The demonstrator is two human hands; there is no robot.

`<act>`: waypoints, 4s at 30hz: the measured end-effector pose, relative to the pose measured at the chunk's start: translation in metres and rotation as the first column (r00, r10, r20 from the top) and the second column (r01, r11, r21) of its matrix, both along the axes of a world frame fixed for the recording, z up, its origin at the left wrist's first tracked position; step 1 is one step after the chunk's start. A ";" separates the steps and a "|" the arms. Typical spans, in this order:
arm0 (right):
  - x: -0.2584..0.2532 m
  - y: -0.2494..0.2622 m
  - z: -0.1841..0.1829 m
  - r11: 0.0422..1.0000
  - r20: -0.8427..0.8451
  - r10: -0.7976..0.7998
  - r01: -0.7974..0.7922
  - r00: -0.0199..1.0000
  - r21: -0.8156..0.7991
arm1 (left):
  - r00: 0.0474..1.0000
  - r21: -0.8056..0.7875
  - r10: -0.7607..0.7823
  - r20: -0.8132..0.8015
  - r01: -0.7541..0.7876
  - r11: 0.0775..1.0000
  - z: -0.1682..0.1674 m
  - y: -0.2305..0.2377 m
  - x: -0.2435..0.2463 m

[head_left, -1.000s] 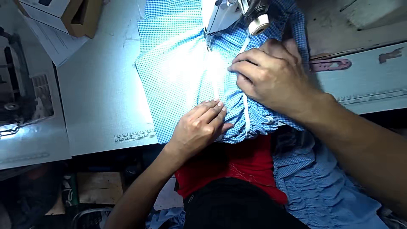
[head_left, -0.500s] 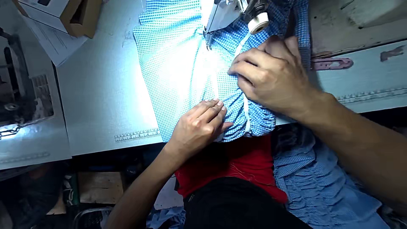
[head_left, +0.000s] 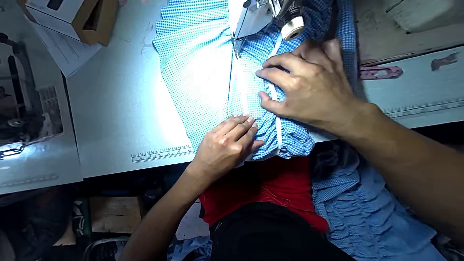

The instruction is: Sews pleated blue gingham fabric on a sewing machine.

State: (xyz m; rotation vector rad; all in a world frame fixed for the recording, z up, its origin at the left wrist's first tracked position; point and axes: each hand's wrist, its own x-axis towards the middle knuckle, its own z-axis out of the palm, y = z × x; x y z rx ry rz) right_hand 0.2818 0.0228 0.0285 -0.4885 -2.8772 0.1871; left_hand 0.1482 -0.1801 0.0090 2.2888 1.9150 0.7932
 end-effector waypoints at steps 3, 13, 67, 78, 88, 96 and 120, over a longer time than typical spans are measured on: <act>0.000 -0.002 0.001 0.999 -0.027 0.045 -0.045 0.999 0.000 | 1.000 -0.003 0.001 0.011 -0.001 1.000 0.000 0.000 -0.001; 0.000 -0.001 -0.003 1.000 -0.018 0.026 -0.026 1.000 -0.002 | 1.000 0.000 0.005 0.003 -0.005 1.000 0.000 0.002 -0.001; 0.010 -0.016 -0.004 1.000 -0.051 0.009 -0.008 0.999 0.016 | 0.984 0.105 0.163 0.075 -0.171 0.980 -0.017 -0.027 0.037; 0.009 -0.017 -0.003 0.998 -0.008 -0.055 0.055 0.998 0.038 | 0.987 0.099 0.141 0.074 -0.148 0.984 -0.012 -0.020 0.030; 0.009 -0.015 -0.003 0.999 -0.034 -0.040 0.040 0.999 -0.010 | 0.986 0.077 0.121 0.117 -0.131 0.988 -0.009 -0.016 0.026; 0.007 -0.012 -0.003 0.999 -0.025 -0.027 0.026 0.999 -0.031 | 0.983 0.063 0.133 0.123 -0.141 0.988 -0.007 -0.012 0.022; 0.004 -0.012 -0.003 0.998 -0.054 0.041 -0.043 0.998 -0.039 | 0.988 0.043 0.114 0.102 -0.119 0.992 -0.005 -0.003 0.012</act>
